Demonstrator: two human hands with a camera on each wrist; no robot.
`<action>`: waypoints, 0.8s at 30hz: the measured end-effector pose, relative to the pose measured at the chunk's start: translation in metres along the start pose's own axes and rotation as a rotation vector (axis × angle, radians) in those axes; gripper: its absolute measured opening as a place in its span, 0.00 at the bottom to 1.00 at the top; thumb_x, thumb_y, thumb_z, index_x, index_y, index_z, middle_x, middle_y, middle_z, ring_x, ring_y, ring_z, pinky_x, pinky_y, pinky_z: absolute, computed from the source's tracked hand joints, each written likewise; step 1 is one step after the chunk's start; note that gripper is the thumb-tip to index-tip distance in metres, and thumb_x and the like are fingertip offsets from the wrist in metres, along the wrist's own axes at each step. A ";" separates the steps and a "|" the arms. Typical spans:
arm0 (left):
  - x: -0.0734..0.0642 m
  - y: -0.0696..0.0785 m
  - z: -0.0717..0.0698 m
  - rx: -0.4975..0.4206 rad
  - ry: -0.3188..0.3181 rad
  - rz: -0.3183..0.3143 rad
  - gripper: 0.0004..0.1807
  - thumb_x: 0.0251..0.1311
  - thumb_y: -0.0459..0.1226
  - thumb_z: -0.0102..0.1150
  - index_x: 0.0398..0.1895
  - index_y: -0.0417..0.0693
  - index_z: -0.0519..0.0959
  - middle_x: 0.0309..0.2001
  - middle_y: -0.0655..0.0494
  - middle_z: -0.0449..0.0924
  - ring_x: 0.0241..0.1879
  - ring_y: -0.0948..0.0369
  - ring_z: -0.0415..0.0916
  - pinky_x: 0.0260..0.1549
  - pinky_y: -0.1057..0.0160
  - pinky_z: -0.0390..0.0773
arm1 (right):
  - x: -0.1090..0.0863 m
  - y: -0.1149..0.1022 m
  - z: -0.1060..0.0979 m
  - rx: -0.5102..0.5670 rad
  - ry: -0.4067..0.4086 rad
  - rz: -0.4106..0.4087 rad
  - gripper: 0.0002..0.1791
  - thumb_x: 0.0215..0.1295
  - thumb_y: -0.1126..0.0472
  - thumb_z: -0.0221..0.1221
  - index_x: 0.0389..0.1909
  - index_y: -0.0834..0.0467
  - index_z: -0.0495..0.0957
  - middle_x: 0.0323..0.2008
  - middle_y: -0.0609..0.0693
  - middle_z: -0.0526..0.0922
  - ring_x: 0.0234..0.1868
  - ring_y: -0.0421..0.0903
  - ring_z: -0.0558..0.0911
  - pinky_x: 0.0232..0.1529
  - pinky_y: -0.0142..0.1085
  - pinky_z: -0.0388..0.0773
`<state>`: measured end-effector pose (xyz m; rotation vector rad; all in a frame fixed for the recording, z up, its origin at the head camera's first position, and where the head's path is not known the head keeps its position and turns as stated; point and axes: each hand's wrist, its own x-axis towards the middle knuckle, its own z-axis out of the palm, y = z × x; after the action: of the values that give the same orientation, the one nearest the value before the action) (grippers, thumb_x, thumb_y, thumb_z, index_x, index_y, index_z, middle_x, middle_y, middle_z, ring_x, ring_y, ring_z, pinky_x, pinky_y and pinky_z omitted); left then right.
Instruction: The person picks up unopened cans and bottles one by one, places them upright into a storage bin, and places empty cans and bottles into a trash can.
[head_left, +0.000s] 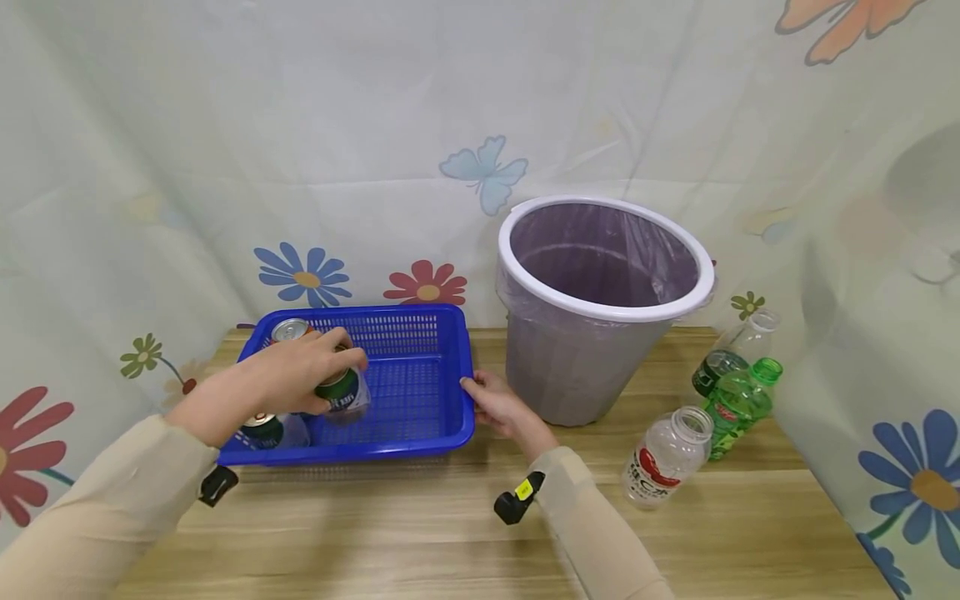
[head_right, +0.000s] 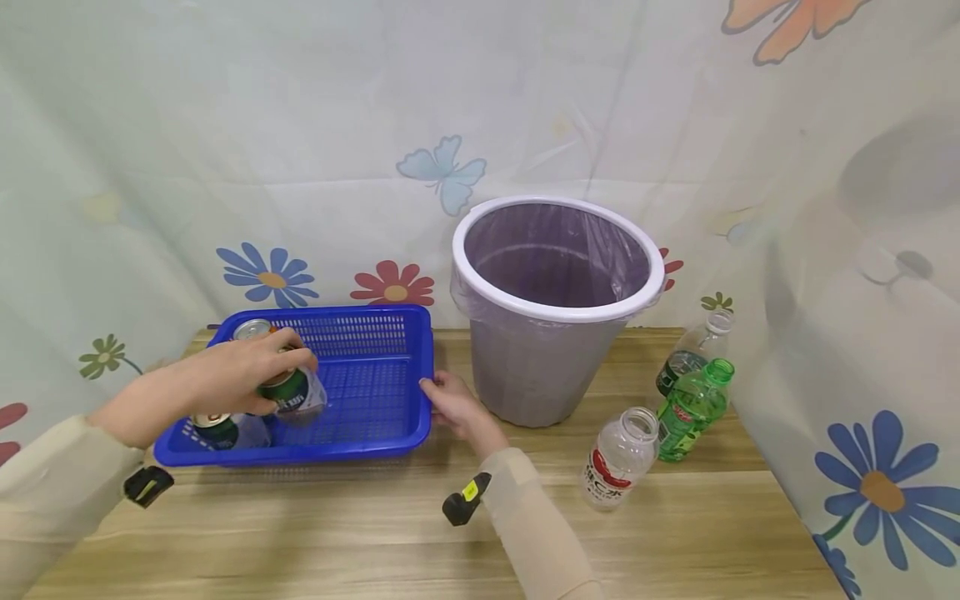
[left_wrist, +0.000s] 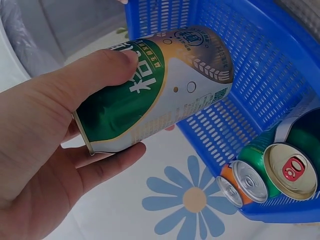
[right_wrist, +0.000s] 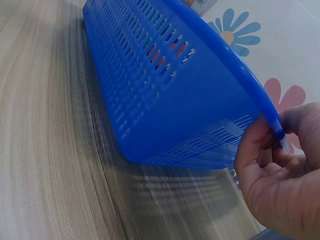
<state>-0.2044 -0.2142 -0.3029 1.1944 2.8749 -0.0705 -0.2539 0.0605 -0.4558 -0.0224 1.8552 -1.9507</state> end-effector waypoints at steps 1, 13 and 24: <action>0.001 -0.001 0.000 -0.003 -0.004 -0.008 0.29 0.40 0.38 0.74 0.47 0.56 0.70 0.43 0.50 0.69 0.38 0.54 0.71 0.33 0.58 0.79 | 0.000 0.000 0.000 -0.001 0.001 0.000 0.21 0.70 0.61 0.43 0.56 0.71 0.62 0.46 0.66 0.75 0.38 0.48 0.79 0.36 0.38 0.81; 0.009 -0.017 0.006 -0.042 -0.028 -0.048 0.29 0.40 0.37 0.73 0.49 0.55 0.71 0.43 0.49 0.69 0.37 0.55 0.71 0.35 0.57 0.79 | -0.001 -0.001 0.000 -0.019 0.002 0.012 0.21 0.70 0.60 0.44 0.58 0.70 0.62 0.50 0.69 0.72 0.43 0.52 0.79 0.37 0.39 0.81; 0.021 -0.033 0.013 -0.057 -0.084 -0.124 0.27 0.42 0.36 0.72 0.48 0.54 0.72 0.43 0.49 0.69 0.33 0.56 0.70 0.33 0.56 0.77 | 0.001 0.000 0.000 -0.013 0.006 0.005 0.21 0.69 0.60 0.43 0.57 0.71 0.62 0.48 0.68 0.74 0.41 0.51 0.79 0.39 0.41 0.81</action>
<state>-0.2427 -0.2233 -0.3161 0.9782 2.8539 -0.0404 -0.2545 0.0606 -0.4560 -0.0163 1.8701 -1.9379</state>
